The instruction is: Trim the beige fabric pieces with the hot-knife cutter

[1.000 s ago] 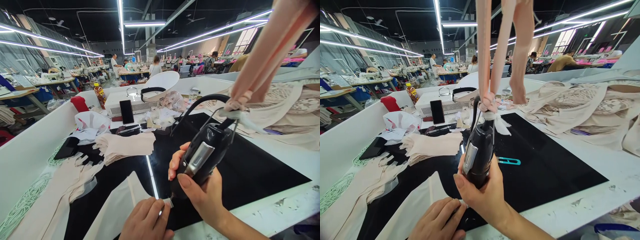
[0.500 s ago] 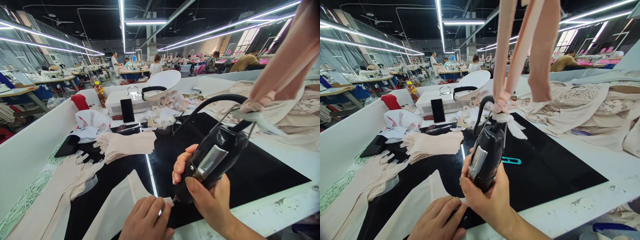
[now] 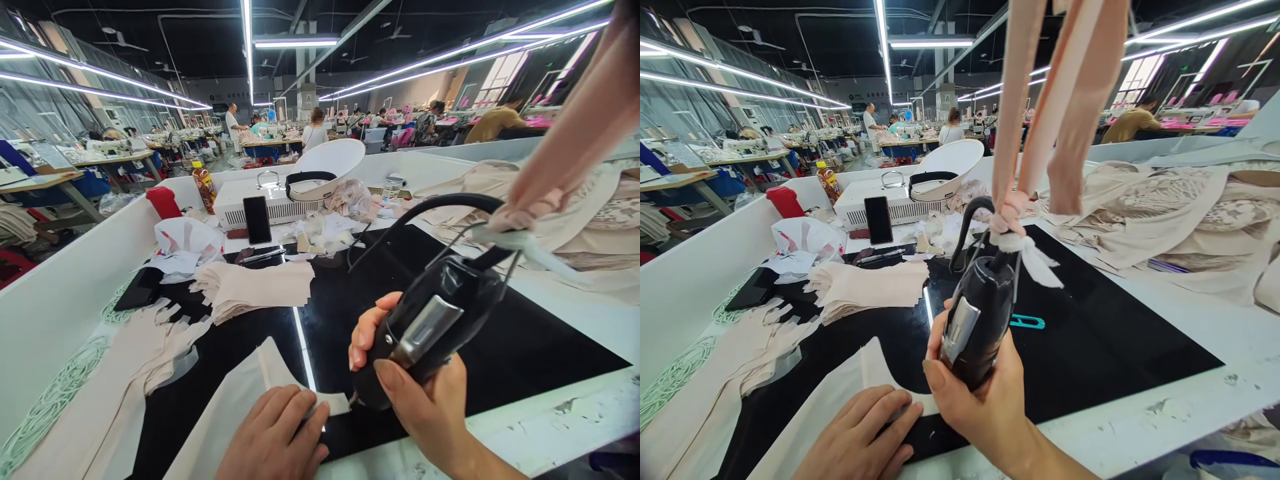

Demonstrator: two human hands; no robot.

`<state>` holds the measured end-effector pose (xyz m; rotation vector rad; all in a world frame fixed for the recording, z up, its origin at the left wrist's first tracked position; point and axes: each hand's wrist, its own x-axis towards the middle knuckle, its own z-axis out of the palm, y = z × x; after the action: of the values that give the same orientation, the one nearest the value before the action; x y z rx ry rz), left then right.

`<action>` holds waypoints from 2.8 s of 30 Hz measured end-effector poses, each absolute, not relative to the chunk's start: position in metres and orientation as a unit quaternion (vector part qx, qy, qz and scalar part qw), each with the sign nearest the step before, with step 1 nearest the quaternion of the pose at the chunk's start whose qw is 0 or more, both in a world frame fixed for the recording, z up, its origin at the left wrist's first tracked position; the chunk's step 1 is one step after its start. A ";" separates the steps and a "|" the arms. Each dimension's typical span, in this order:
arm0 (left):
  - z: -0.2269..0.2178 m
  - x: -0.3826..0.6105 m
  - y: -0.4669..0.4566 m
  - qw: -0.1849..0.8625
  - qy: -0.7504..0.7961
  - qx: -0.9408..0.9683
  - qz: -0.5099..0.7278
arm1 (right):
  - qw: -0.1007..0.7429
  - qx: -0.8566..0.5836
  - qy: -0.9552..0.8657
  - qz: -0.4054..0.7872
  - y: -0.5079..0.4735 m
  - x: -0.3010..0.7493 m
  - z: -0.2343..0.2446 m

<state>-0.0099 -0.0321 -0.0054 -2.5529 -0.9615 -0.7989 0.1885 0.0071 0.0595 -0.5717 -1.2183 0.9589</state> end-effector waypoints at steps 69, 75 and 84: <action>-0.012 -0.016 -0.037 0.158 -0.349 -0.881 -0.277 | 0.668 -0.253 -0.534 0.453 0.004 0.161 0.063; -0.016 -0.017 -0.036 0.154 -0.352 -0.878 -0.287 | 0.685 -0.233 -0.503 0.473 0.006 0.171 0.062; -0.017 -0.017 -0.035 0.150 -0.350 -0.878 -0.289 | 0.684 -0.234 -0.510 0.466 0.005 0.176 0.057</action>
<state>-0.0167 -0.0353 -0.0172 -2.5239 -1.0068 -0.8305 0.1765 0.0051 0.0574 -0.5251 -1.1429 1.0455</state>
